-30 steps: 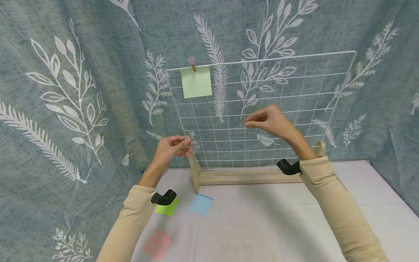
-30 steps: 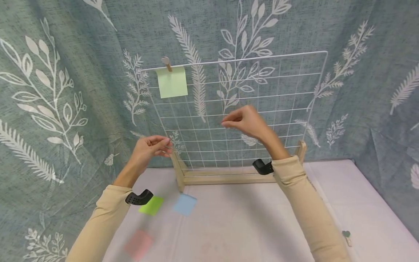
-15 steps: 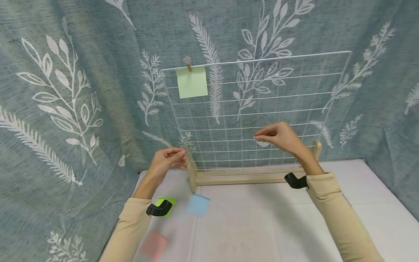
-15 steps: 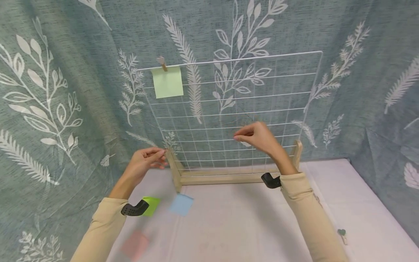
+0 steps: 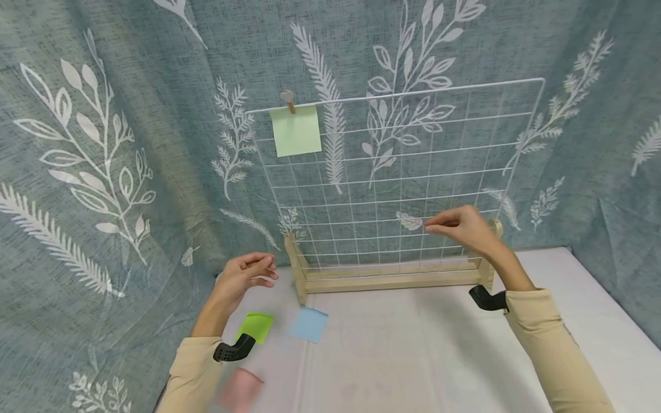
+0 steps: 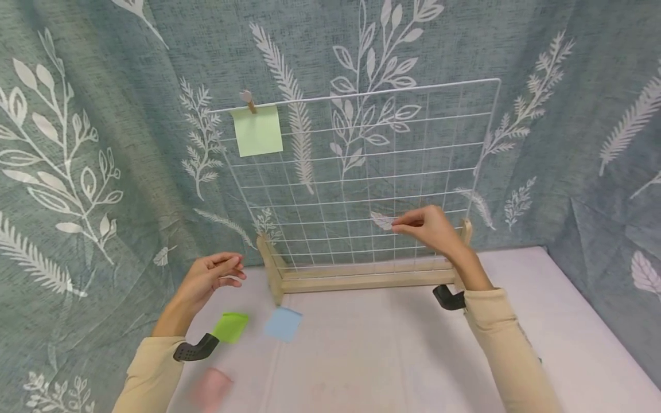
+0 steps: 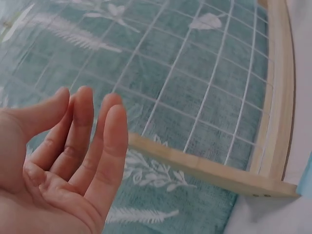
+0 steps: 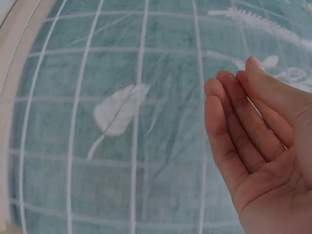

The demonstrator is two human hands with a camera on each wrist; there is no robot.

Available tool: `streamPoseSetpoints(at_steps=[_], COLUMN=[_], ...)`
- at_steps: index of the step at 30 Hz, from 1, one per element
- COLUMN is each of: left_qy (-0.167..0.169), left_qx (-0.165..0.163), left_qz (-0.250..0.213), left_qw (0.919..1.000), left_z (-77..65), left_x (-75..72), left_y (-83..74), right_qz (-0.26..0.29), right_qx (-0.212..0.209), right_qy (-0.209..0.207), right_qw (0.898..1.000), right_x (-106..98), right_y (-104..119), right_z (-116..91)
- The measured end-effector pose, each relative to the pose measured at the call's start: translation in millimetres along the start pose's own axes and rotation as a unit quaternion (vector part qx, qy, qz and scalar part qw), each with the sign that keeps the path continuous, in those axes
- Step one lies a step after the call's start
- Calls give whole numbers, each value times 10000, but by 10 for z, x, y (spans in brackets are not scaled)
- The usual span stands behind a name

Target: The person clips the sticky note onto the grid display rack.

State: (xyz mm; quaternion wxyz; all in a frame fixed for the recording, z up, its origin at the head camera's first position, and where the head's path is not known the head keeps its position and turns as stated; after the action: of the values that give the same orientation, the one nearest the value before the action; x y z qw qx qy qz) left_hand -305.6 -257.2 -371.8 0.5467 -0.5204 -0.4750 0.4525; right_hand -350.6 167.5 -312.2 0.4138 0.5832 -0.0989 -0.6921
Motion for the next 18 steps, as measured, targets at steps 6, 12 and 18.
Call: streamPoseSetpoints(at_steps=[6,12,18], left_qy=[153,286,112], left_qx=[-218,-319,-613], left_qz=[-76,18,58], left_qw=[9996,9991,9980], left_z=[-115,-275,-430], left_x=[-118,-259,-481], left_y=[210,463,737], right_qz=[-174,-261,-350], right_qx=[204,470,909], right_qy=[-12,94,128], right_qw=[9996,9985,9952], right_x=[-101,-121,-141], right_y=[-228,-576,-954], right_z=[-255,-542,-935])
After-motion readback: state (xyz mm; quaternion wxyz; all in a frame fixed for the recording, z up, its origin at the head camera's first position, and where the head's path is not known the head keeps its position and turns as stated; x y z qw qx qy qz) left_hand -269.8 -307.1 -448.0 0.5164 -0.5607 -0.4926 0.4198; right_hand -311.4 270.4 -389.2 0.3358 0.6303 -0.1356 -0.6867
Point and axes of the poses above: each hand's wrist, its own z-axis towards the middle knuckle, its own x-axis out of the palm, y = z × x, the point moved 9 cm from there along z, towards the middle knuckle, and after that the axes turned 7 degrees about -z, right-handed, at the moved point
